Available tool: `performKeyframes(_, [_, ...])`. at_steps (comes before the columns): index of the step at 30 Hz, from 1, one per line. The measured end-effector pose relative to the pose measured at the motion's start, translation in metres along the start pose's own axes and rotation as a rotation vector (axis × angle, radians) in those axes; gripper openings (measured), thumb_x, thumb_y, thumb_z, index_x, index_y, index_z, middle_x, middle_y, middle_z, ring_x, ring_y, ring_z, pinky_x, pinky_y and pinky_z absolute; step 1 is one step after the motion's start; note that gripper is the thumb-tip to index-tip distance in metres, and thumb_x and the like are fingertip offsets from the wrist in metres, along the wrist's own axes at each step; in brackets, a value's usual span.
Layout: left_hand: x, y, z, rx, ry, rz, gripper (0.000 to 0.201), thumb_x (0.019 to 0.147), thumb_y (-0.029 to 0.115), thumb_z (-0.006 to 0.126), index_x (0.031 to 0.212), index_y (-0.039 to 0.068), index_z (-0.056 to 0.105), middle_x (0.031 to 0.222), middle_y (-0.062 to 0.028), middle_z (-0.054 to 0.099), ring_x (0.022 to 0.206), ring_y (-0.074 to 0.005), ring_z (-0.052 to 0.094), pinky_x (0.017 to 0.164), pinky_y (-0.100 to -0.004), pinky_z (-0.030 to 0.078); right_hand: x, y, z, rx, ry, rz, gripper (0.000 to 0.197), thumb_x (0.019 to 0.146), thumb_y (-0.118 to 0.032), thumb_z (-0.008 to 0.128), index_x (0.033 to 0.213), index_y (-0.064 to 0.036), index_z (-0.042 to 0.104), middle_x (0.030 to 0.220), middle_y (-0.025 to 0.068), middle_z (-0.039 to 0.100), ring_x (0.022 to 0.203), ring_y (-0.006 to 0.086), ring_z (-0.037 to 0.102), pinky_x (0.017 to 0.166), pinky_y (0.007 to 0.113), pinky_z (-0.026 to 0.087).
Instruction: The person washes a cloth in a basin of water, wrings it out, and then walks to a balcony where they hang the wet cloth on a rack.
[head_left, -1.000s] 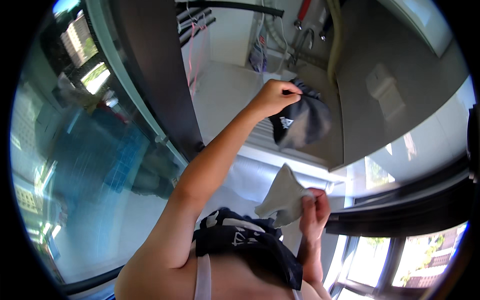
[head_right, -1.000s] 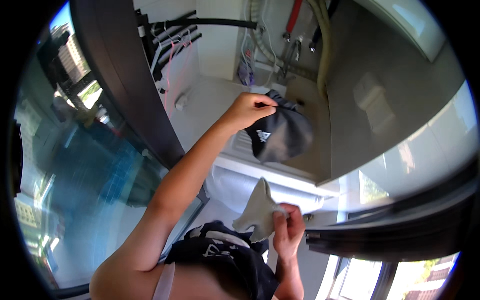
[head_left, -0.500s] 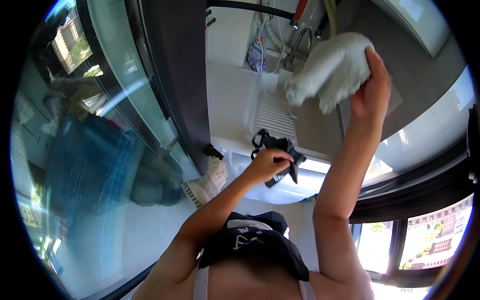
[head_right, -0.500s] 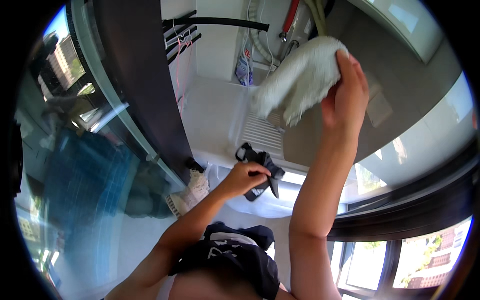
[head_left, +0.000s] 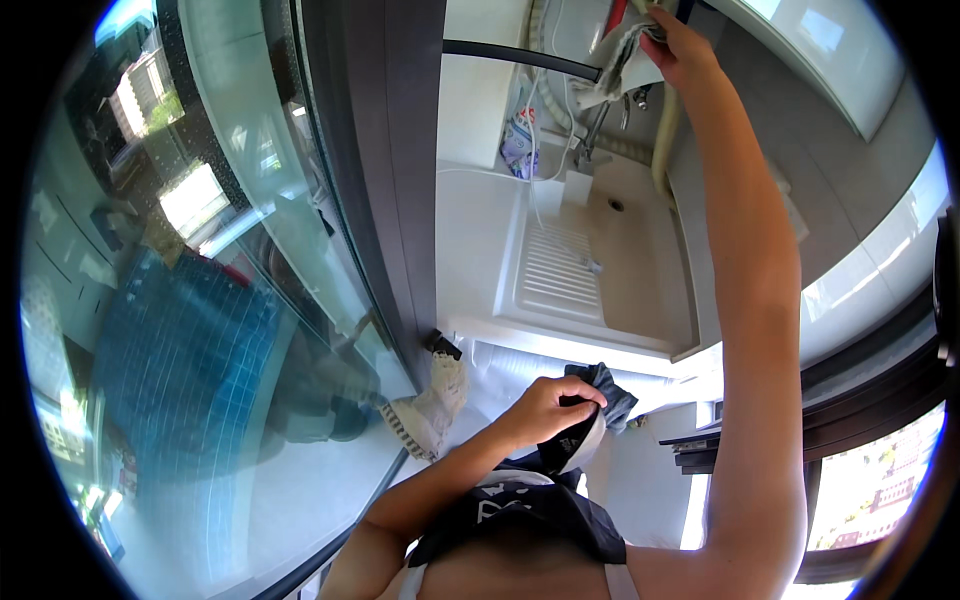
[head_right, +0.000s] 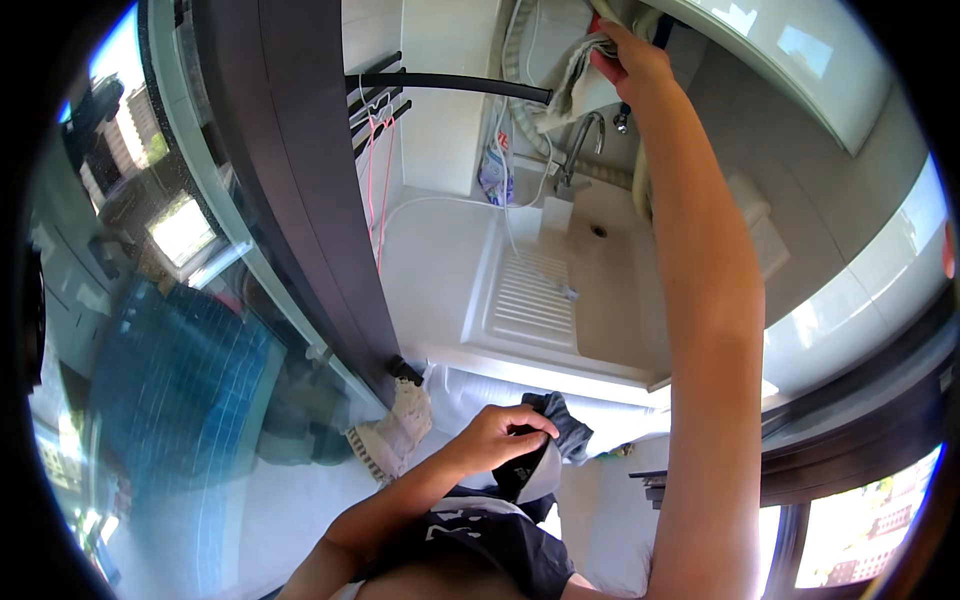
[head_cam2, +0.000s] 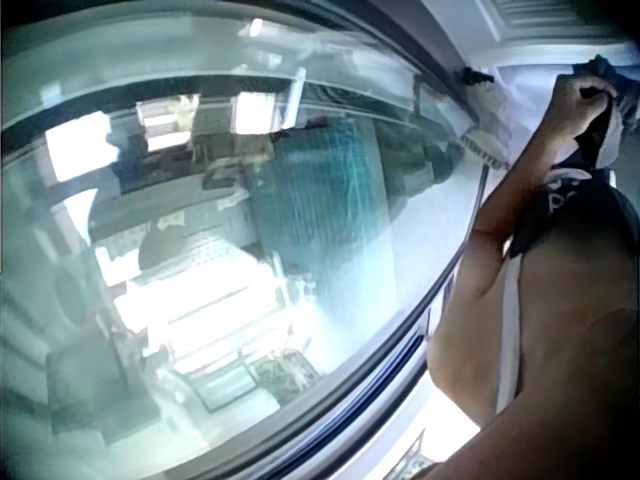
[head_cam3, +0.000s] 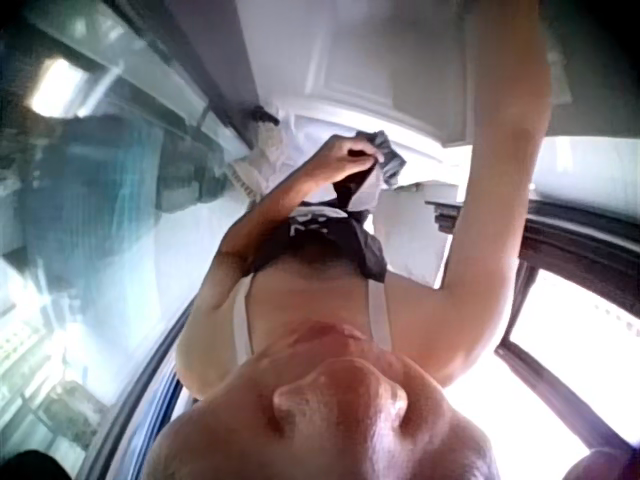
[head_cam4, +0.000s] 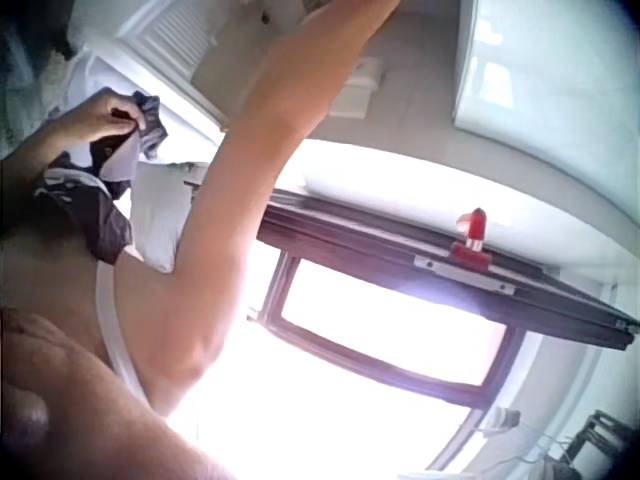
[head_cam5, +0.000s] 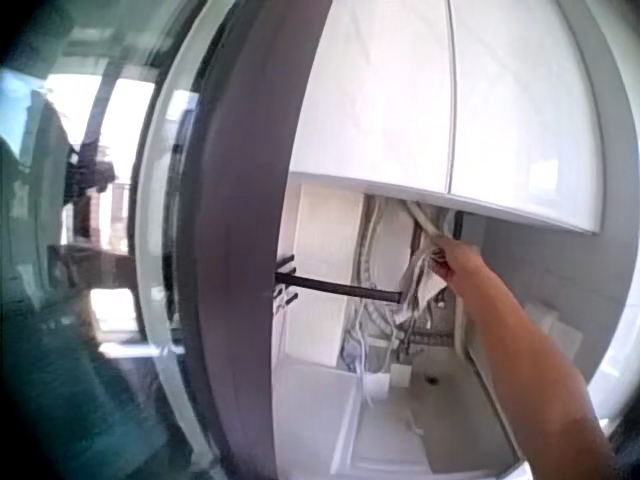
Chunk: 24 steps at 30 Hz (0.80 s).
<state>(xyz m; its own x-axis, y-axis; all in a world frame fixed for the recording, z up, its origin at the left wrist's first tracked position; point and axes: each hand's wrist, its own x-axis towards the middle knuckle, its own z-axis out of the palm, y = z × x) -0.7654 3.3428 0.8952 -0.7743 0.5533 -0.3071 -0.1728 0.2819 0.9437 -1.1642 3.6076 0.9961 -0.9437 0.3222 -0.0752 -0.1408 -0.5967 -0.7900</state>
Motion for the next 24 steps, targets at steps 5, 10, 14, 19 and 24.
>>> performKeyframes(5, [-0.011, -0.003, -0.006, 0.023, 0.085, -0.003, 0.016, 0.087, 0.006, 0.065, 0.101, 0.005, 0.071, 0.087, -0.0034, 0.068, 0.081, -0.0093, 0.061, 0.074, -0.023, 0.047, 0.024, 0.026, 0.019, 0.141, -0.08, 0.129, 0.017, 0.089, -0.02, 0.065, 0.091, -0.0045, 0.058, 0.076, 0.0042, 0.056, 0.055, 0.0155, 0.053, 0.05, 0.031, 0.053])
performKeyframes(10, [-0.026, -0.004, -0.014, -0.006, 0.144, -0.08, 0.017, 0.087, 0.006, 0.064, 0.102, 0.005, 0.071, 0.086, -0.0032, 0.068, 0.08, -0.0086, 0.061, 0.073, -0.0225, 0.047, 0.005, 0.031, 0.045, 0.16, -0.252, 0.159, 0.01, 0.09, -0.012, 0.062, 0.094, -0.0029, 0.059, 0.089, 0.0082, 0.056, 0.073, 0.0192, 0.055, 0.061, 0.03, 0.057])
performKeyframes(14, [-0.026, -0.01, -0.013, -0.022, 0.152, -0.06, 0.017, 0.087, 0.006, 0.064, 0.103, 0.005, 0.071, 0.087, -0.0035, 0.068, 0.079, -0.008, 0.06, 0.072, -0.0215, 0.046, 0.009, 0.024, 0.043, 0.126, -0.399, 0.214, 0.016, 0.087, -0.002, 0.066, 0.101, 0.0036, 0.062, 0.108, 0.0127, 0.058, 0.095, 0.0232, 0.06, 0.077, 0.028, 0.062])
performKeyframes(19, [-0.02, -0.018, -0.019, -0.056, 0.144, -0.098, 0.017, 0.087, 0.01, 0.064, 0.102, 0.005, 0.071, 0.083, -0.0035, 0.067, 0.07, -0.0076, 0.056, 0.063, -0.0227, 0.044, 0.027, 0.04, 0.046, 0.238, -0.406, 0.25, 0.015, 0.086, 0.001, 0.066, 0.101, 0.0043, 0.063, 0.105, 0.0125, 0.059, 0.095, 0.0237, 0.06, 0.077, 0.026, 0.062])
performKeyframes(24, [0.001, -0.014, -0.027, -0.059, 0.14, -0.057, 0.017, 0.088, 0.01, 0.064, 0.102, 0.005, 0.071, 0.082, -0.0036, 0.067, 0.069, -0.0075, 0.055, 0.062, -0.0226, 0.044, 0.049, 0.051, 0.061, 0.045, -0.372, 0.104, 0.015, 0.085, -0.006, 0.068, 0.095, 0.0053, 0.064, 0.098, 0.0121, 0.062, 0.086, 0.0227, 0.064, 0.066, 0.023, 0.061])
